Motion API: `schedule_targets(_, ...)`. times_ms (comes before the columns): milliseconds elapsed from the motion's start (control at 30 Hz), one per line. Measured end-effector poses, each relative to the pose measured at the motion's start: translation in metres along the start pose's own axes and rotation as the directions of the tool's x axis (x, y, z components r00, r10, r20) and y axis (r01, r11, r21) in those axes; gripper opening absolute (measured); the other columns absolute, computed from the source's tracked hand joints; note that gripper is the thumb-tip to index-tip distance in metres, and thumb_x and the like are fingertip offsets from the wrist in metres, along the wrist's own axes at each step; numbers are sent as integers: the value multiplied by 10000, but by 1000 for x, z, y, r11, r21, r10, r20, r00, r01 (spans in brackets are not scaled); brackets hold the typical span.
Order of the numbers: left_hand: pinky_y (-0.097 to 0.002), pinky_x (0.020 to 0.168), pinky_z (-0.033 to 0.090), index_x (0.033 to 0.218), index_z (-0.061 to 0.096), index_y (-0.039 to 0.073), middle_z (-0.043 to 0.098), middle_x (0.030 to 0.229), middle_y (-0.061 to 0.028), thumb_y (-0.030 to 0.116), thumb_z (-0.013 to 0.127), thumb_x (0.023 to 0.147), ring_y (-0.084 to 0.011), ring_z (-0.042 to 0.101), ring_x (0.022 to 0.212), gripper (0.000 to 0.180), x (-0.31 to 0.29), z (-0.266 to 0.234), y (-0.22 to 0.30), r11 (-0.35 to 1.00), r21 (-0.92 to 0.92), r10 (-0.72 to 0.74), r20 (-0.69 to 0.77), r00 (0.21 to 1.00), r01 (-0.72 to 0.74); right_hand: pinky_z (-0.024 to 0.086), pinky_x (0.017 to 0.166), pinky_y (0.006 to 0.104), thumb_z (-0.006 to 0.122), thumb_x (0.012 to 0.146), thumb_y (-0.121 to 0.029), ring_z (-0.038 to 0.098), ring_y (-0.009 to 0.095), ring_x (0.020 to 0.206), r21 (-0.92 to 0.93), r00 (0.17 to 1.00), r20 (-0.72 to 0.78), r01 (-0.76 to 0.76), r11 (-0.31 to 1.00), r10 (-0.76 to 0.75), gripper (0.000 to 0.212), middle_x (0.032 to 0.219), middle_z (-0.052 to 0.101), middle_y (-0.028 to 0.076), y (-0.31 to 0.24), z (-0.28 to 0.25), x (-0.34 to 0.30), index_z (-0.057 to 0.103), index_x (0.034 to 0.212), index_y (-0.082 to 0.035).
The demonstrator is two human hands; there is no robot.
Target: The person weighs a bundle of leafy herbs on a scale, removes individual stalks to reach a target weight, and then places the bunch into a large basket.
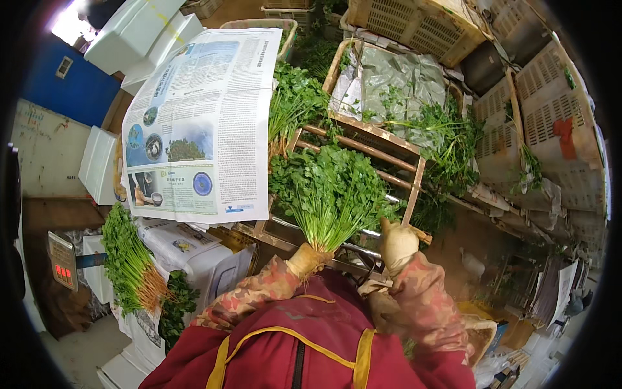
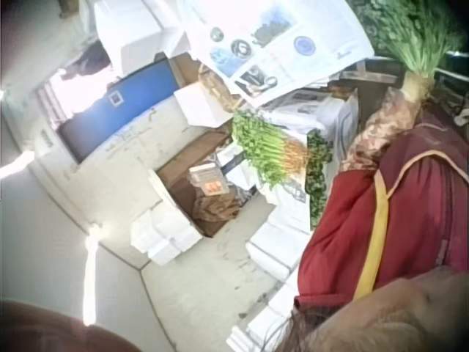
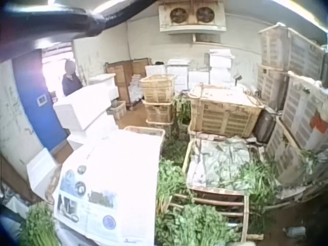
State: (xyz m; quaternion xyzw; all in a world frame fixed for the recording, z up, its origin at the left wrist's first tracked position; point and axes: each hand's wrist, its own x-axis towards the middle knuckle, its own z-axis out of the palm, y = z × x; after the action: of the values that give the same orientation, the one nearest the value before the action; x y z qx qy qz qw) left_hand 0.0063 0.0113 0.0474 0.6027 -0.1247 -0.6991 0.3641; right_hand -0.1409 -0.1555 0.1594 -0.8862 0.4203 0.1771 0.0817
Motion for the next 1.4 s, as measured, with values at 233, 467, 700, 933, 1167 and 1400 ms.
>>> schedule_targets(233, -322, 800, 495, 1218, 510, 47, 610, 1083, -118, 210, 347, 978, -209, 597, 1002, 333, 21, 4, -43, 557, -829, 348, 296, 890, 57, 524, 667, 363, 695, 785, -262, 644, 283, 744, 416, 915, -286, 386, 824, -284, 494, 917, 666, 110, -89, 13, 40, 536, 1233, -126)
schedule_targets(467, -358, 781, 505, 1265, 448, 26, 603, 1103, -145, 271, 386, 953, -250, 612, 967, 402, 18, 12, -41, 757, -649, 204, 125, 971, -75, 497, 789, 359, 588, 869, -279, 614, 279, 929, 807, 358, 382, 319, 496, -852, 441, 1087, 609, 152, -75, -27, -29, 509, 1242, -59)
schedule_targets(700, -393, 763, 516, 1313, 386, 4, 596, 1123, -173, 332, 425, 928, -291, 627, 933, 507, 18, 11, -31, 759, -648, 189, 132, 973, -60, 457, 925, 328, 505, 926, -267, 555, 244, 1096, 513, 732, 371, 352, 783, -572, 433, 1234, 549, 137, 22, 88, -8, 481, 1297, -46)
schedule_targets(933, -402, 581, 526, 1133, 481, -50, 605, 860, -168, 346, 534, 841, -309, 644, 681, 495, -43, 3, 64, 357, 921, 576, -86, 813, -155, 443, 863, 263, 589, 901, -216, 562, 132, 984, 875, 882, 435, -461, -146, -179, 352, 1084, 600, 44, -80, 40, 0, 539, 1184, -12)
schedule_targets(1167, -269, 332, 428, 1298, 404, -62, 526, 691, -50, 269, 513, 871, -131, 522, 434, 551, -2, 14, 69, -140, 959, 862, -4, 507, 246, 464, 852, 282, 656, 865, -233, 575, 147, 986, 859, 813, -35, -273, -434, -581, 664, 1151, 582, 96, -34, 102, 35, 322, 1398, -20)
schedule_targets(1400, -394, 826, 484, 1374, 215, 75, 598, 1108, -160, 480, 479, 906, -277, 604, 950, 673, -23, 0, 34, 973, -194, 107, -98, 989, -125, 535, 762, 341, 554, 929, -276, 643, 253, 895, 128, 559, 352, -823, -553, -751, 402, 1079, 628, 174, -44, 103, 23, 497, 1236, -23)
